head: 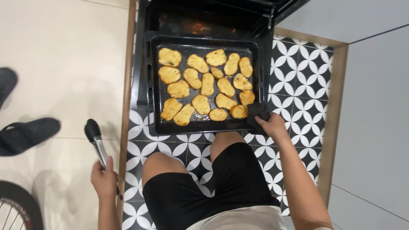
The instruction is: Checking bread in the oven, boiling green vegetables in a pot, and cleaning kitchen utensils.
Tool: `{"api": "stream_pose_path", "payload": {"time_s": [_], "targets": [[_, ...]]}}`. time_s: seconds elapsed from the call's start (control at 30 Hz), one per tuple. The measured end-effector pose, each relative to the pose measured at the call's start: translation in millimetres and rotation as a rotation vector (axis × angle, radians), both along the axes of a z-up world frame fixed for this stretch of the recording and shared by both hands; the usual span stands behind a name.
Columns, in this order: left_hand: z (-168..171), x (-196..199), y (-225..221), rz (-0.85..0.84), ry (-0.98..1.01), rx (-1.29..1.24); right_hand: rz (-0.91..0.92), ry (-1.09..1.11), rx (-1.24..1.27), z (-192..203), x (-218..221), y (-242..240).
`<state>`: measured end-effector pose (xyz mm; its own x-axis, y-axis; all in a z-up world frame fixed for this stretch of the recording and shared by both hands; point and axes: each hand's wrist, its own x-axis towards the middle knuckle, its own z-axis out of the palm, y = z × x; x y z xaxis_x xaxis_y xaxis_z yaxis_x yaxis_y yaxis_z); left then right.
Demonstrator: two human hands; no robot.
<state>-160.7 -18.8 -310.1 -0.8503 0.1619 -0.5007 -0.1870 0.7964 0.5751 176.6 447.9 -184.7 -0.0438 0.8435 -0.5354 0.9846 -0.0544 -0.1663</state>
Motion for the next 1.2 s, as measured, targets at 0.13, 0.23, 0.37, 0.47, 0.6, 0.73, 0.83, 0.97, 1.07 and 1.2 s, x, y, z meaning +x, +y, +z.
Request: {"api": "stream_pose_path", "payload": {"time_s": [0.13, 0.23, 0.37, 0.47, 0.6, 0.73, 0.83, 0.97, 1.07, 1.2], "targets": [[90.0, 43.3, 8.2, 0.322, -0.441, 0.436, -0.228, 0.354, -0.232, -7.6, 26.1, -8.2], [123.9, 69.4, 12.0, 0.335, -0.720, 0.515, -0.323, 0.344, -0.302, 4.9, 31.1, -21.2], [130.0, 96.4, 50.2, 0.258, -0.929, 0.481, -0.429, 0.531, -0.232, -25.0, 68.0, -32.4], [114.6, 112.8, 82.0, 0.101, -0.981, 0.481, -0.340, 0.551, -0.201, -10.8, 73.2, -51.1], [103.0, 129.9, 112.4, -0.092, -0.993, 0.614, -0.339, 0.767, -0.268, 28.6, 70.2, -72.8], [109.2, 152.3, 127.8, -0.064, -1.148, 0.769, -0.376, 0.778, -0.270, 58.5, 71.8, -84.3], [114.0, 167.2, 134.8, 0.054, -1.097, 0.739, -0.363, 0.875, -0.291, 55.0, 85.5, -90.3], [118.7, 176.9, 138.6, 0.080, -1.101, 0.827, -0.286, 0.917, -0.261, 45.1, 97.3, -95.1], [111.9, 179.7, 138.4, 0.081, -1.038, 0.805, -0.311, 0.823, -0.222, 41.8, 96.6, -96.5], [113.5, 181.1, 142.6, 0.089, -0.996, 0.791, -0.176, 0.815, -0.184, 36.2, 89.1, -85.7]]}}
